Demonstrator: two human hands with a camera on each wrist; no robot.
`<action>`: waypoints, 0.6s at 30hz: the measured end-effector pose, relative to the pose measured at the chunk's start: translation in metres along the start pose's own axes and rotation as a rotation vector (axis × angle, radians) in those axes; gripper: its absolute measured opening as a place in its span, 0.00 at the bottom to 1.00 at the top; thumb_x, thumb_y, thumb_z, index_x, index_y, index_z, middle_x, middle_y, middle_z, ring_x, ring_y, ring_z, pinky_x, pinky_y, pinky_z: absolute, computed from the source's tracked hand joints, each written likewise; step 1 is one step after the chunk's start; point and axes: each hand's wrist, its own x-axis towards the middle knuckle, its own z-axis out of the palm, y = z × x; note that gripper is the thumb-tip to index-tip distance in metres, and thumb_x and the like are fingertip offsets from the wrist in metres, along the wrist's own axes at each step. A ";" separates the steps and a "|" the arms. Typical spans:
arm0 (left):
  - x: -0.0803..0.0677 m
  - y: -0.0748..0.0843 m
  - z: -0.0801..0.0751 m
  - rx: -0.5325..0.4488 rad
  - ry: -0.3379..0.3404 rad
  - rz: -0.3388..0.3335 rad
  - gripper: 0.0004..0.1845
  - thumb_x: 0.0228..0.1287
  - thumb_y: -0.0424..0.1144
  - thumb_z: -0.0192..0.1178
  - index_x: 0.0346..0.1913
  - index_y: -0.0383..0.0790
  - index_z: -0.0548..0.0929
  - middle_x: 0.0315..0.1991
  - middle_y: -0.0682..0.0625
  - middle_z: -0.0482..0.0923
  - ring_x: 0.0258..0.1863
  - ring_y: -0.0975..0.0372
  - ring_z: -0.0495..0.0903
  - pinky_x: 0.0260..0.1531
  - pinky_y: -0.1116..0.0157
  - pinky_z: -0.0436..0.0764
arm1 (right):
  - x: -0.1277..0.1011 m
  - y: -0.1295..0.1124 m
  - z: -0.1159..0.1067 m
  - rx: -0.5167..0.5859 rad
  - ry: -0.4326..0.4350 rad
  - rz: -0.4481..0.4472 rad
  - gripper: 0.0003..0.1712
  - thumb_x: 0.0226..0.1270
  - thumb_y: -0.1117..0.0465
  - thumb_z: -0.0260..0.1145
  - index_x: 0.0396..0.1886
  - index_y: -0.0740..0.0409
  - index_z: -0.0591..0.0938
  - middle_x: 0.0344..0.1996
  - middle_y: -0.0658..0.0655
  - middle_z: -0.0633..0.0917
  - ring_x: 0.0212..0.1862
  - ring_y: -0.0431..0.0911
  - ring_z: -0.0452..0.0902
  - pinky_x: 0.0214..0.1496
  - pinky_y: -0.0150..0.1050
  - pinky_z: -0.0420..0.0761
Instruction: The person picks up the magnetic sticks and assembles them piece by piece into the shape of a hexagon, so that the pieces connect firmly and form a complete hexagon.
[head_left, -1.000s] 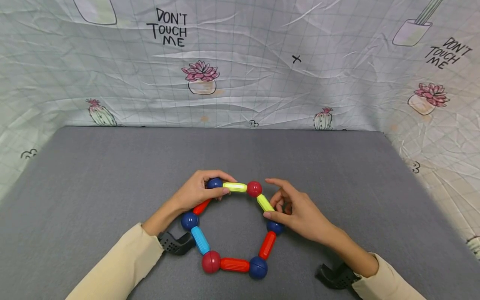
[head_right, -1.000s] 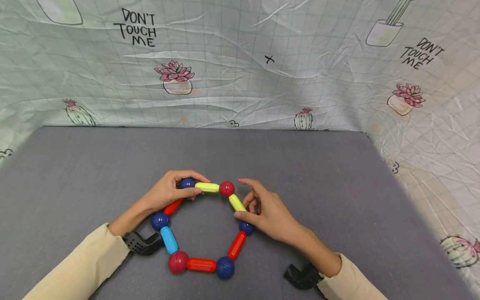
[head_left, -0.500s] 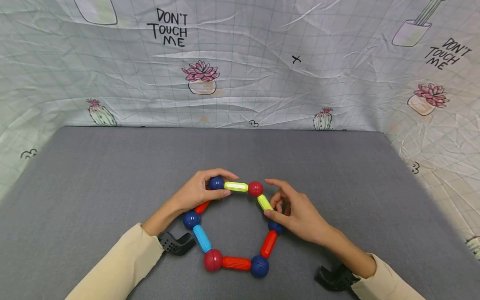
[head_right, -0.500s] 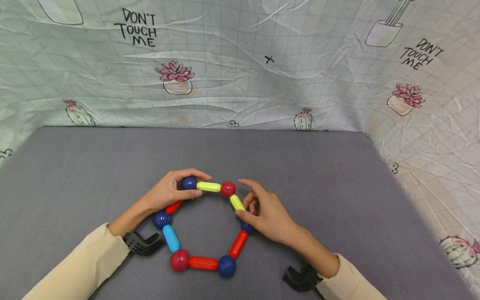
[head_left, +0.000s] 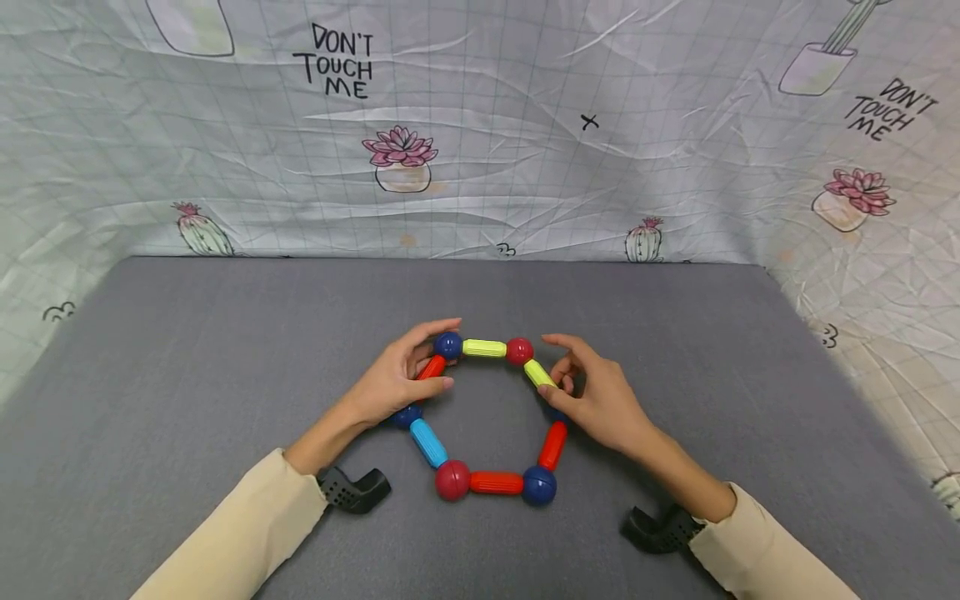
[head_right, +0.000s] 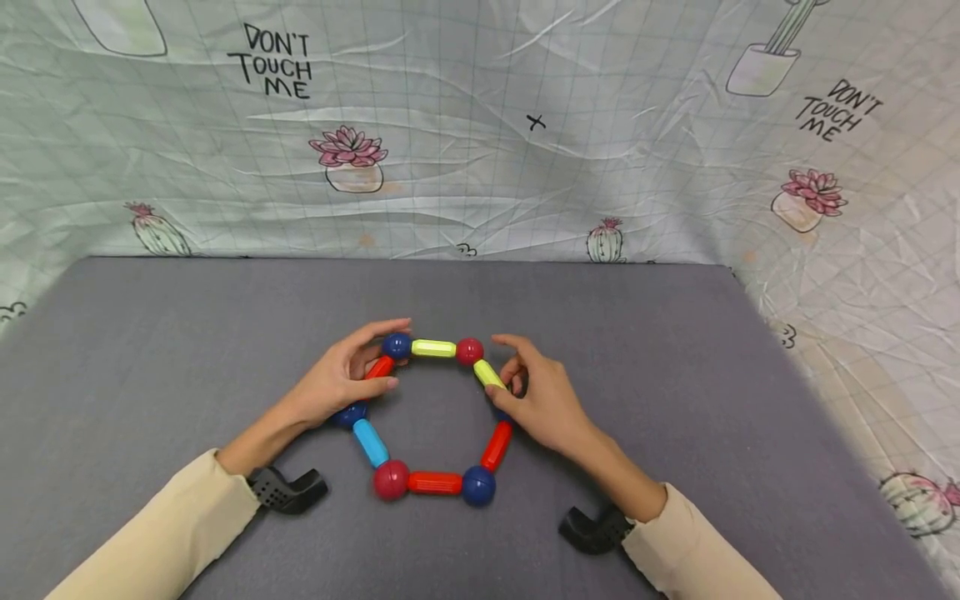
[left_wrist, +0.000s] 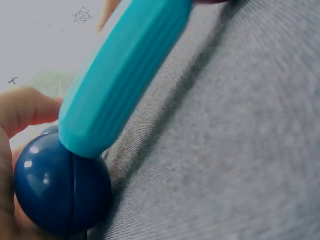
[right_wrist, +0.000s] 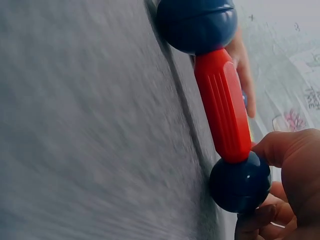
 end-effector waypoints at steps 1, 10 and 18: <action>0.000 0.000 0.000 0.003 0.002 -0.003 0.42 0.56 0.17 0.60 0.72 0.30 0.54 0.70 0.33 0.53 0.60 0.47 0.66 0.47 0.71 0.75 | 0.002 0.002 0.000 -0.005 0.007 0.001 0.31 0.57 0.68 0.72 0.61 0.61 0.72 0.27 0.47 0.78 0.27 0.41 0.71 0.22 0.31 0.66; 0.001 0.001 0.004 0.183 0.048 -0.060 0.49 0.52 0.18 0.59 0.75 0.33 0.44 0.72 0.35 0.47 0.70 0.48 0.55 0.63 0.60 0.62 | 0.014 0.007 0.001 -0.036 0.034 0.017 0.29 0.56 0.68 0.72 0.58 0.60 0.75 0.27 0.48 0.78 0.28 0.43 0.72 0.29 0.35 0.67; -0.001 0.001 0.010 0.325 0.090 -0.046 0.47 0.51 0.20 0.62 0.74 0.32 0.51 0.69 0.35 0.52 0.67 0.47 0.58 0.64 0.52 0.60 | 0.015 0.012 0.002 -0.072 0.060 0.056 0.23 0.58 0.66 0.71 0.54 0.59 0.78 0.27 0.49 0.79 0.30 0.43 0.72 0.30 0.35 0.67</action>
